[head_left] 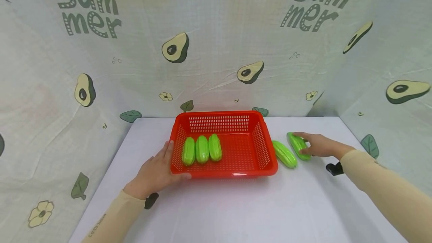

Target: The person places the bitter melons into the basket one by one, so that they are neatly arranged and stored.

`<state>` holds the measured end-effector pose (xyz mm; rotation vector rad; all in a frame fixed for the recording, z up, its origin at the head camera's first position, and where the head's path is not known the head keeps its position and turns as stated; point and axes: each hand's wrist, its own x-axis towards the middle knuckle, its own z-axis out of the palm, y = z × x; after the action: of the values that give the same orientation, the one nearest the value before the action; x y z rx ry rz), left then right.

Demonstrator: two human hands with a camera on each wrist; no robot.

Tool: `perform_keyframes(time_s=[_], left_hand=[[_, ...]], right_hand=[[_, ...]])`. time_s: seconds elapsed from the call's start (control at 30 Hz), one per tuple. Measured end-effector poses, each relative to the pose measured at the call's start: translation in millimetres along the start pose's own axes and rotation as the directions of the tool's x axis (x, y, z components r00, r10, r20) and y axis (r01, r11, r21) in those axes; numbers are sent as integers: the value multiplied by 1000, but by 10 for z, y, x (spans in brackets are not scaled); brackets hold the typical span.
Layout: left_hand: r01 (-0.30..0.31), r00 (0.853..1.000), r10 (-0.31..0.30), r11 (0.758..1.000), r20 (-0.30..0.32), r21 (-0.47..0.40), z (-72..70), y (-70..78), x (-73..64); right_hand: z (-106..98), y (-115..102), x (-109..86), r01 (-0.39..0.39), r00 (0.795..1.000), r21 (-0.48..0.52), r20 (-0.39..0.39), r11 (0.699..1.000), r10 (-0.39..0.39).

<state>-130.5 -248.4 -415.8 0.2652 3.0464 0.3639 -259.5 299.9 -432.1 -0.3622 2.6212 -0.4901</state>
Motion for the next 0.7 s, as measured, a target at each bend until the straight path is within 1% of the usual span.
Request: perform_keyframes(time_s=[0.13, 0.23, 0.33, 0.47, 0.57, 0.7], left_hand=[[-2, 1000, 2, 1000, -7, -3, -8, 6, -11], [-7, 1000, 7, 1000, -9, -5, -8, 10, -14], [-16, 1000, 16, 1000, -10, 0, -6, 14, -15], [-21, 1000, 21, 1000, -10, 2, -8, 20, -22], [-18, 1000, 18, 1000, -11, -3, -17, 23, -31], [-13, 1000, 13, 1000, -11, -4, -35, 21, -36]], right_hand=[[-8, 43, 20, -11, 999, 95, 35, 995, 8], [-13, 84, 21, -18, 999, 150, 45, 989, 11], [-27, 128, -4, -4, 999, 161, 35, 987, -2], [-86, 142, -91, 12, 1000, 166, -4, 986, -11], [-170, 117, -178, 22, 1000, 174, -25, 985, -18], [-328, 56, -287, 60, 997, 162, -48, 985, -53]])
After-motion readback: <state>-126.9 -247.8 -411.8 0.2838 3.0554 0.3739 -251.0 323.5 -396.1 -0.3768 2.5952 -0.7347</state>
